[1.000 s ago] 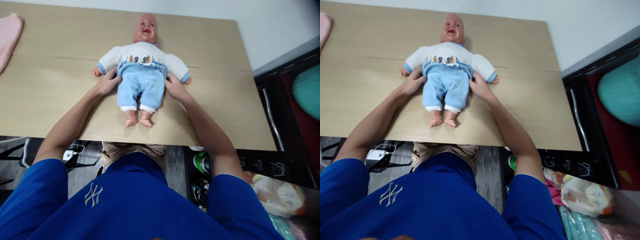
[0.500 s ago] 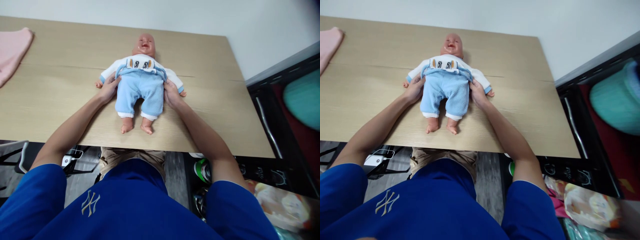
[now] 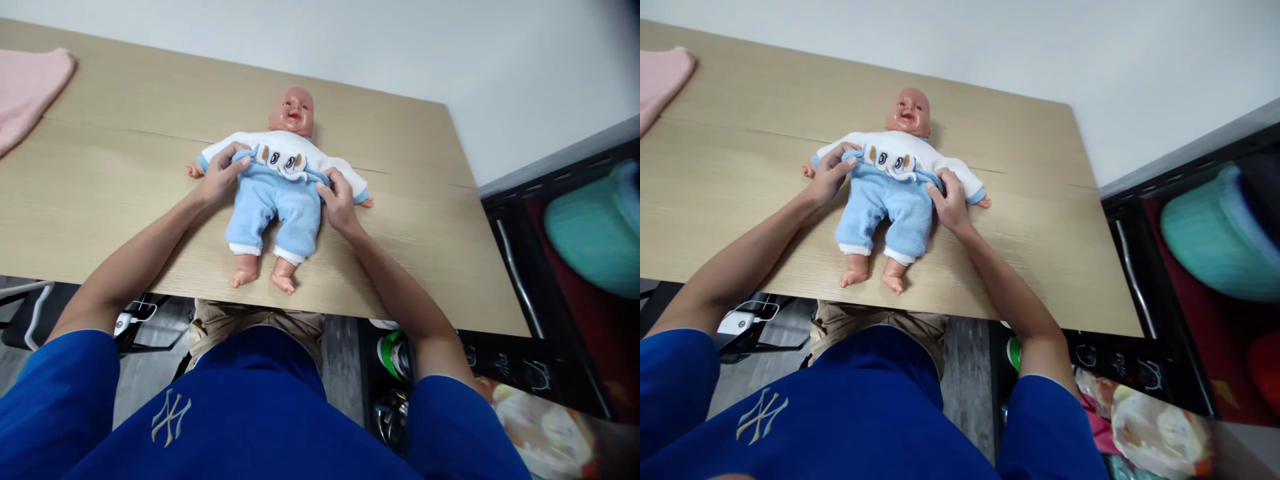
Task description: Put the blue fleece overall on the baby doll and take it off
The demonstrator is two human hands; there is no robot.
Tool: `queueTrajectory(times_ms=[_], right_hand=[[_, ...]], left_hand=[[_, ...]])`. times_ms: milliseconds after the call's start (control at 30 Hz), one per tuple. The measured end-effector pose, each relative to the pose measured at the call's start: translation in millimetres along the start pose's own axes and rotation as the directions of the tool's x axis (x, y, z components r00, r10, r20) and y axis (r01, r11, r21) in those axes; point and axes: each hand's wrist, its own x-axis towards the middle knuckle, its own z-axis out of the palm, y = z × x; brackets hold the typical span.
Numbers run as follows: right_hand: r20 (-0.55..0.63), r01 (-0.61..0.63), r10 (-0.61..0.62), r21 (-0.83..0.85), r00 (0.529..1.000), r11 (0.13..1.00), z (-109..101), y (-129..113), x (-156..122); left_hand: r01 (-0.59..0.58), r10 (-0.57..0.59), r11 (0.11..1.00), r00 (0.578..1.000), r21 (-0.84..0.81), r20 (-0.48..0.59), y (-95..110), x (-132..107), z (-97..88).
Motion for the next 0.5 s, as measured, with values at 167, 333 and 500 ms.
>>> queueTrajectory(times_ms=[167,333,500], right_hand=[[0.03,0.006,-0.01,0.133,1.0,0.991,11,-4,22],[-0.022,-0.101,0.108,0.19,0.994,0.976,23,19,30],[-0.079,-0.159,0.17,0.134,0.982,0.978,18,35,17]], left_hand=[[0.0,0.0,1.0,0.996,0.003,-0.089,6,5,14.3],[0.068,-0.061,0.997,0.99,0.048,-0.128,-12,8,7.6],[0.062,-0.05,0.991,0.993,0.114,-0.103,-14,2,-3.3]])
